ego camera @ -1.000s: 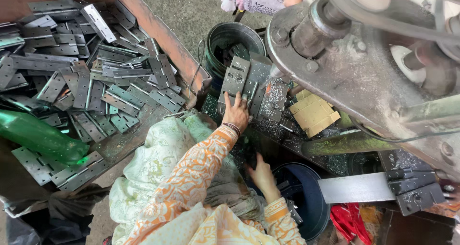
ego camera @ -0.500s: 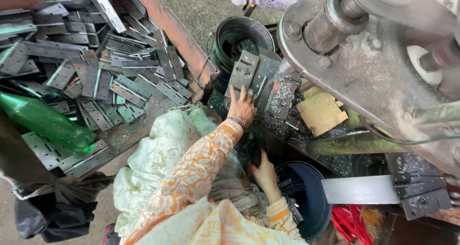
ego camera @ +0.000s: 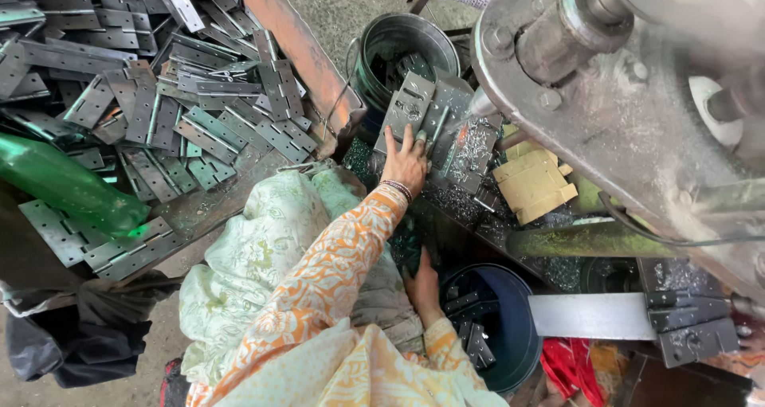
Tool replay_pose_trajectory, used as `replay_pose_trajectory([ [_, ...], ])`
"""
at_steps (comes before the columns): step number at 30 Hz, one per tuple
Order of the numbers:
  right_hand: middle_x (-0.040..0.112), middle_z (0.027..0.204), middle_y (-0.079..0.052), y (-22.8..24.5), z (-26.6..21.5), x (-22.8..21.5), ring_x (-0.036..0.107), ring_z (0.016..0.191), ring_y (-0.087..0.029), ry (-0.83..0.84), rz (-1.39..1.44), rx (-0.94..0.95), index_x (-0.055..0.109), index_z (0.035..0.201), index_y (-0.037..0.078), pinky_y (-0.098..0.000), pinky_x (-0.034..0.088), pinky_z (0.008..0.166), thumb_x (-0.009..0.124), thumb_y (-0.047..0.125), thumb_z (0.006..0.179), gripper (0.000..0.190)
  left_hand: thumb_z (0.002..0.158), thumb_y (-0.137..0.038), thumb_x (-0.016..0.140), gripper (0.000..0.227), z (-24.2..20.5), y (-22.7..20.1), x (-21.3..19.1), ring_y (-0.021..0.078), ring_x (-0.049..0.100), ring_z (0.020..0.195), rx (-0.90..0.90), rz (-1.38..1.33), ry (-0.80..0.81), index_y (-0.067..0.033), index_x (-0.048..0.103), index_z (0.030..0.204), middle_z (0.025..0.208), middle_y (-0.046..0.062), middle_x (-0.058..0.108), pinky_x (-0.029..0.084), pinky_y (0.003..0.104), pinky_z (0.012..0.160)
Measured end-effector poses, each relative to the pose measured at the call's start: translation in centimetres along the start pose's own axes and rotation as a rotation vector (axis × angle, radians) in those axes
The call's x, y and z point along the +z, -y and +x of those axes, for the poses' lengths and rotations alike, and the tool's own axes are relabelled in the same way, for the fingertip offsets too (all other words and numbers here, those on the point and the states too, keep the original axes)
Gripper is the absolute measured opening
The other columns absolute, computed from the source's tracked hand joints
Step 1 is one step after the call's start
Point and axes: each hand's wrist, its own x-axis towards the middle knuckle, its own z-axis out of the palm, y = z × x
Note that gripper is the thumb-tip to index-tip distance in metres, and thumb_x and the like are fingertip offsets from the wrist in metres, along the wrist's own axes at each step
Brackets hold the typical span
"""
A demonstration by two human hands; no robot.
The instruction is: The person repeatedly picks up metal hinge blanks from a bin, places them into a press machine, activates the press, and removes the processed pieces. The person handles the metal parts by hand and cycles them through the machine continuously.
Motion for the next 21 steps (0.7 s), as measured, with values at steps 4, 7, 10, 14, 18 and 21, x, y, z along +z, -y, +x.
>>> replay_pose_trajectory([
  [4,0.072,0.094,-0.031,1.5,0.8,-4.6,0.072,0.091,-0.047,0.094,0.003,0.016,0.037,0.150,0.009,-0.0503,0.059,0.076,0.078,0.021,0.082,0.080,0.101,-0.033,0.046,0.043,0.9,0.1,-0.2,0.0435,0.018,0.152,0.019,0.004,0.070,-0.0171,0.064,0.138,0.163,0.011,0.035,0.011,0.083,0.110],
  [7,0.072,0.097,-0.030,1.7,0.5,-5.4,0.071,0.095,-0.047,0.080,-0.034,0.023,0.044,0.145,0.008,-0.0512,0.058,0.075,0.080,0.022,0.083,0.073,0.103,-0.032,0.045,0.042,2.9,-0.5,-0.4,0.0433,0.018,0.152,0.018,-0.011,0.075,-0.0185,0.064,0.139,0.163,0.012,0.036,0.011,0.082,0.111],
  [10,0.071,0.099,-0.031,1.2,-0.1,-2.0,0.070,0.093,-0.048,-0.030,0.031,-0.074,0.043,0.146,0.006,-0.0516,0.058,0.074,0.080,0.020,0.081,0.076,0.104,-0.034,0.044,0.043,4.0,-0.1,-0.2,0.0431,0.017,0.152,0.009,-0.020,0.065,-0.0188,0.063,0.139,0.163,0.010,0.035,0.011,0.082,0.111],
  [14,0.071,0.100,-0.031,-0.6,-1.0,2.2,0.070,0.094,-0.048,-0.105,0.115,-0.090,0.045,0.147,0.008,-0.0504,0.059,0.074,0.080,0.017,0.083,0.074,0.101,-0.033,0.045,0.045,3.6,-0.2,0.7,0.0438,0.018,0.151,0.011,-0.001,0.030,-0.0186,0.061,0.140,0.163,0.009,0.035,0.010,0.082,0.110],
  [18,0.070,0.098,-0.032,-0.4,-0.4,0.6,0.069,0.094,-0.049,-0.051,0.058,-0.038,0.043,0.149,0.007,-0.0521,0.057,0.075,0.080,0.020,0.082,0.078,0.102,-0.032,0.044,0.042,3.4,-0.6,0.6,0.0431,0.017,0.152,0.013,-0.016,0.051,-0.0197,0.063,0.138,0.162,0.010,0.036,0.009,0.082,0.111],
  [21,0.071,0.099,-0.030,1.5,0.3,-2.7,0.070,0.094,-0.048,0.019,0.067,-0.028,0.043,0.147,0.007,-0.0520,0.057,0.076,0.079,0.023,0.080,0.077,0.104,-0.032,0.043,0.044,4.1,0.4,0.7,0.0426,0.018,0.153,-0.016,0.012,-0.017,-0.0165,0.064,0.139,0.159,0.009,0.041,0.010,0.082,0.112],
])
